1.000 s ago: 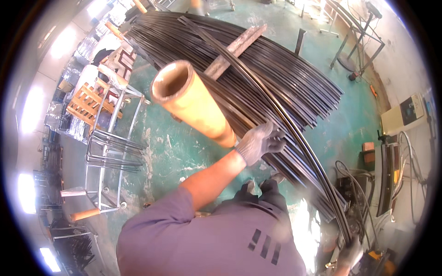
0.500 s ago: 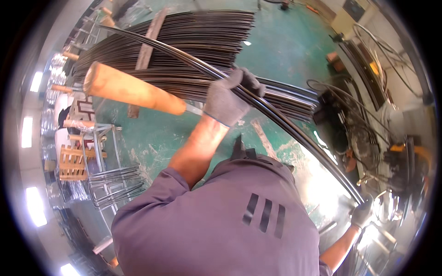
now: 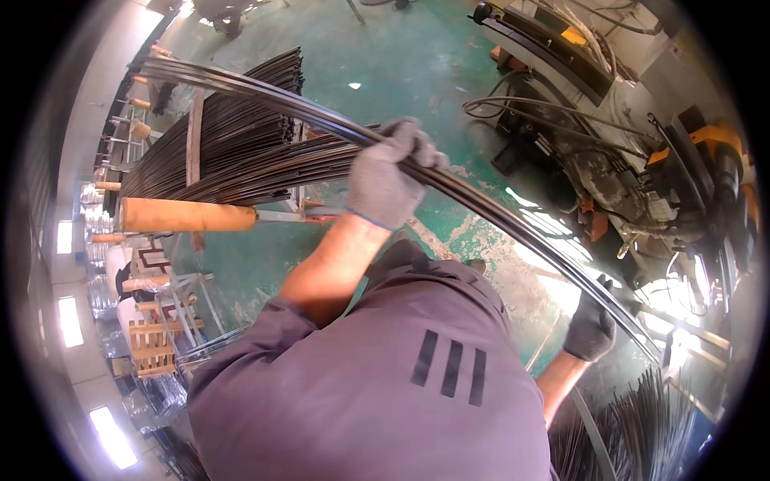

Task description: The person loads straight metal rods into a bending machine and operates the controls to bend them into U-shapes. The person then removes the bent rods and stacks them on a wooden pallet. This process is repeated multiple times throughout the video.

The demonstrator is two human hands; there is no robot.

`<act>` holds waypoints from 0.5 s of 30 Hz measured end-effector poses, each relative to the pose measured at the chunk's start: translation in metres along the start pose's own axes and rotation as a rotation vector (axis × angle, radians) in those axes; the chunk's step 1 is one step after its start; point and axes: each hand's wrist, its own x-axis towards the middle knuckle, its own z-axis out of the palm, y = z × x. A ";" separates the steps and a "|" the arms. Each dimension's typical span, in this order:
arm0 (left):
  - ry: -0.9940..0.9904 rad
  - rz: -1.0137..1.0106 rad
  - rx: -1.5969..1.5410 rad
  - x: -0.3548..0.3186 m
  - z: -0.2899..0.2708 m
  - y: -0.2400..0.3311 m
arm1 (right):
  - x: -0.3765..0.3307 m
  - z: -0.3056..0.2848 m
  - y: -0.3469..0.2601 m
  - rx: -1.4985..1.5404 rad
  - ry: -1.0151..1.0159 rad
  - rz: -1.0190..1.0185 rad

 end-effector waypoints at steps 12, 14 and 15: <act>-0.219 -0.191 -0.094 0.122 0.061 -0.090 | 0.039 -0.132 -0.154 -1.274 0.490 -0.244; -0.183 -0.207 -0.200 0.151 0.059 -0.074 | 0.045 -0.141 -0.186 -1.539 0.456 -0.221; -0.185 -0.216 -0.205 0.163 0.057 -0.072 | 0.047 -0.148 -0.202 -1.648 0.459 -0.195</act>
